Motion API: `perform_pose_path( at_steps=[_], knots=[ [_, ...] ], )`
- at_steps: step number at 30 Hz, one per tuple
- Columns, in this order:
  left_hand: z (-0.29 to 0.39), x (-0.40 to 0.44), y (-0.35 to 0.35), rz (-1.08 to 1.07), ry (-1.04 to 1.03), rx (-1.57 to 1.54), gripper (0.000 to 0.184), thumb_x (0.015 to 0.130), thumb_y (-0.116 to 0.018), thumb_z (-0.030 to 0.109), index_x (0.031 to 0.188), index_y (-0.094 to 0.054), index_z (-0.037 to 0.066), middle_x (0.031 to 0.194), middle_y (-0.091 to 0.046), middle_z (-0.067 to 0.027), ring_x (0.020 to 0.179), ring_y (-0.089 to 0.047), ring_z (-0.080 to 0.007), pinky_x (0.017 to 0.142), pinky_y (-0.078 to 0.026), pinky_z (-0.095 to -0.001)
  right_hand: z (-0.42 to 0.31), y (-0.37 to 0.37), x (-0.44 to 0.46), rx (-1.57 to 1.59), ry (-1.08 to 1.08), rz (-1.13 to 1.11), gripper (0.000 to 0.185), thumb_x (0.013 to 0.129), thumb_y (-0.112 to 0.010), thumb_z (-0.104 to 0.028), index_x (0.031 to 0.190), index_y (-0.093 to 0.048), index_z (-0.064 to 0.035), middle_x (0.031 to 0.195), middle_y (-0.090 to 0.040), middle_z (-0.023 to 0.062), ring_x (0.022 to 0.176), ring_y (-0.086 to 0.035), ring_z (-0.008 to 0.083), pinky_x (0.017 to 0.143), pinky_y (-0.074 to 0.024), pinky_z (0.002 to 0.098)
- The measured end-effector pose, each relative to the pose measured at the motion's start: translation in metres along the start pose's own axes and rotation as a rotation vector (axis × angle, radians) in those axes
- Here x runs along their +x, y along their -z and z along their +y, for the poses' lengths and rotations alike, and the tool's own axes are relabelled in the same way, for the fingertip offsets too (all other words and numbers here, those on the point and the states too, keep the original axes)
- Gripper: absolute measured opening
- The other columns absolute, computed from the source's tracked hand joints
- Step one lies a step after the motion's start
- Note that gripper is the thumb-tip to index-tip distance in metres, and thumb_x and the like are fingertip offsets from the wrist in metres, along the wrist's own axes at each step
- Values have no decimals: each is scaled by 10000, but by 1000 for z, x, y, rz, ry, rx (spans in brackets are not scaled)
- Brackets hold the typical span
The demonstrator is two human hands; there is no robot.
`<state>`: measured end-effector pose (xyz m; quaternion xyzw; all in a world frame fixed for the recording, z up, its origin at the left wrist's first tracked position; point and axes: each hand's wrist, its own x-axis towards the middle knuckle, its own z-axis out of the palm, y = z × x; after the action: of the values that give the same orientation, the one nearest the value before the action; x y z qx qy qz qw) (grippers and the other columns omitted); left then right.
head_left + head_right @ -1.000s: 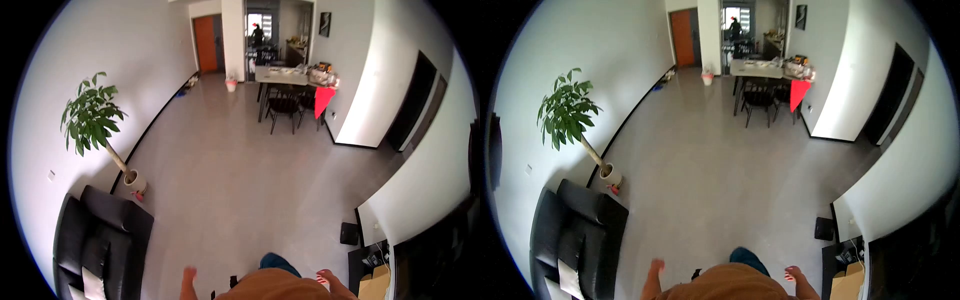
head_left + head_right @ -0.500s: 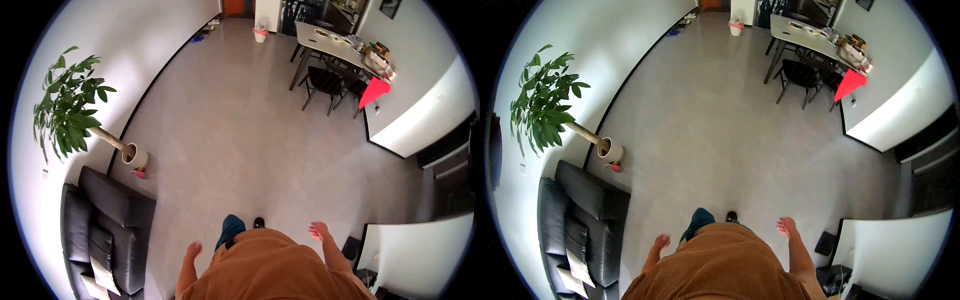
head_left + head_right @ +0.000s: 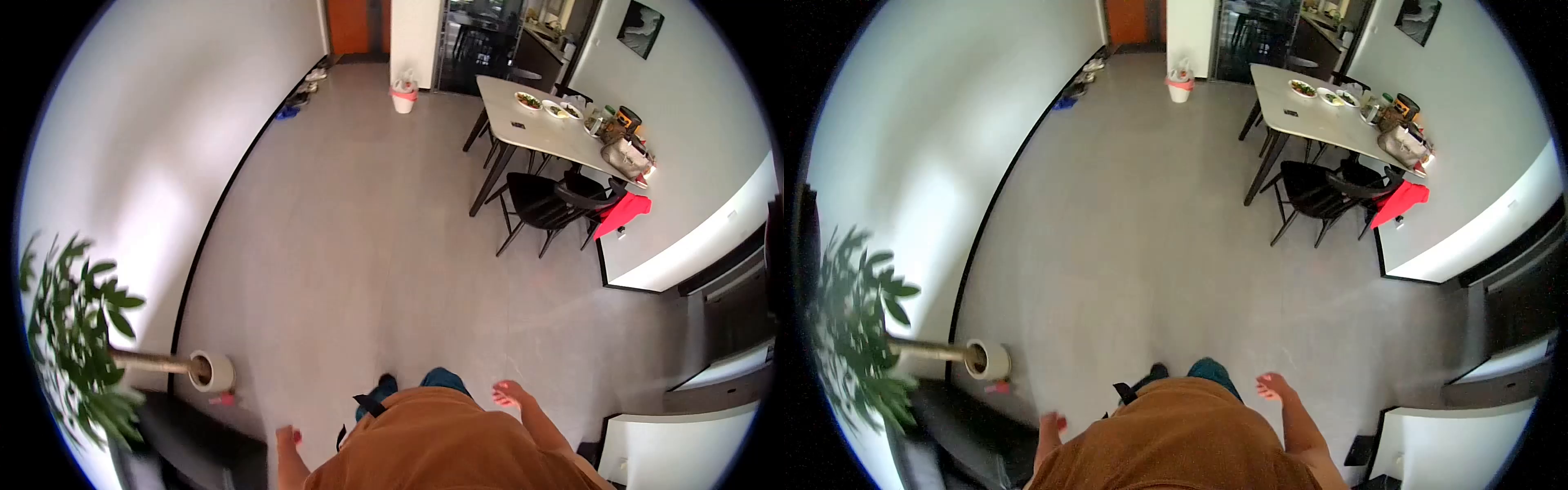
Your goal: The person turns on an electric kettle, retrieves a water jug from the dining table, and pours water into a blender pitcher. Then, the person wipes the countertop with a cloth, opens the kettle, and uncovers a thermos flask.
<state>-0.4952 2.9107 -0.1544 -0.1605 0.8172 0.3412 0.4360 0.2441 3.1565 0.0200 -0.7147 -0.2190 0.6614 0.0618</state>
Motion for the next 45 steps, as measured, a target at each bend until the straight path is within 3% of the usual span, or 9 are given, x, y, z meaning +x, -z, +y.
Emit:
perform_pose_path(
  at_steps=[3,4,9,14,15,17,23,34,45],
  knots=[
    [272,21,-170,-248,-1164,1206,141,891,-500,138,783,-536,54,650,-564,-76,501,-523,-180,430,-440,-337,-20,19,15,190,-49,100,250,866,-636,-310,958,-615,-79,812,-647,88,579,-585,187,483,-440,302],
    [343,-10,-240,-374,-851,266,163,924,-490,174,876,-589,54,721,-591,-48,560,-549,-157,490,-473,-316,-31,17,18,292,-60,194,264,868,-631,-308,967,-616,-64,823,-654,106,564,-583,199,467,-436,305],
    [583,-295,-436,-651,-1066,177,186,951,-503,210,1004,-612,69,816,-628,-37,712,-589,-142,648,-490,-286,-128,38,53,388,-255,378,239,912,-560,-239,990,-611,-18,815,-661,164,543,-597,235,436,-471,338],
    [583,-84,-509,-687,-873,664,298,950,-462,329,909,-598,67,792,-630,-67,735,-621,-205,631,-497,-370,-233,106,289,679,101,153,93,892,-548,-72,883,-578,16,709,-585,172,552,-596,261,426,-493,370],
    [551,5,-505,-570,-1253,985,307,940,-456,315,828,-575,54,742,-621,-75,665,-613,-226,573,-492,-374,-343,85,263,765,64,299,110,871,-600,-110,886,-577,-3,744,-609,184,562,-606,254,449,-506,358],
    [554,-68,-500,-498,-544,893,286,940,-467,302,826,-564,58,756,-610,-71,675,-602,-220,586,-492,-366,-481,92,271,472,157,181,219,846,-664,-230,921,-583,-42,790,-645,137,608,-628,205,495,-516,328],
    [672,-89,-632,-477,-348,902,230,938,-498,264,821,-531,69,799,-577,-62,704,-570,-200,625,-494,-342,-828,96,312,59,514,116,265,902,-589,-336,1067,-604,-129,936,-640,11,794,-616,121,630,-476,272],
    [1076,-14,-949,-409,-495,460,184,934,-556,194,811,-471,88,878,-518,-44,759,-511,-163,697,-496,-297,-1059,120,409,-235,838,398,222,911,-577,-230,1083,-633,-102,958,-670,19,827,-626,110,640,-485,268],
    [1364,-328,-1403,-1146,-1053,540,183,959,-498,152,1049,-598,28,809,-600,-22,719,-556,-125,645,-464,-255,-1357,259,449,595,531,601,208,920,-566,-185,998,-647,-10,886,-674,85,754,-650,163,685,-530,309]
  ],
)
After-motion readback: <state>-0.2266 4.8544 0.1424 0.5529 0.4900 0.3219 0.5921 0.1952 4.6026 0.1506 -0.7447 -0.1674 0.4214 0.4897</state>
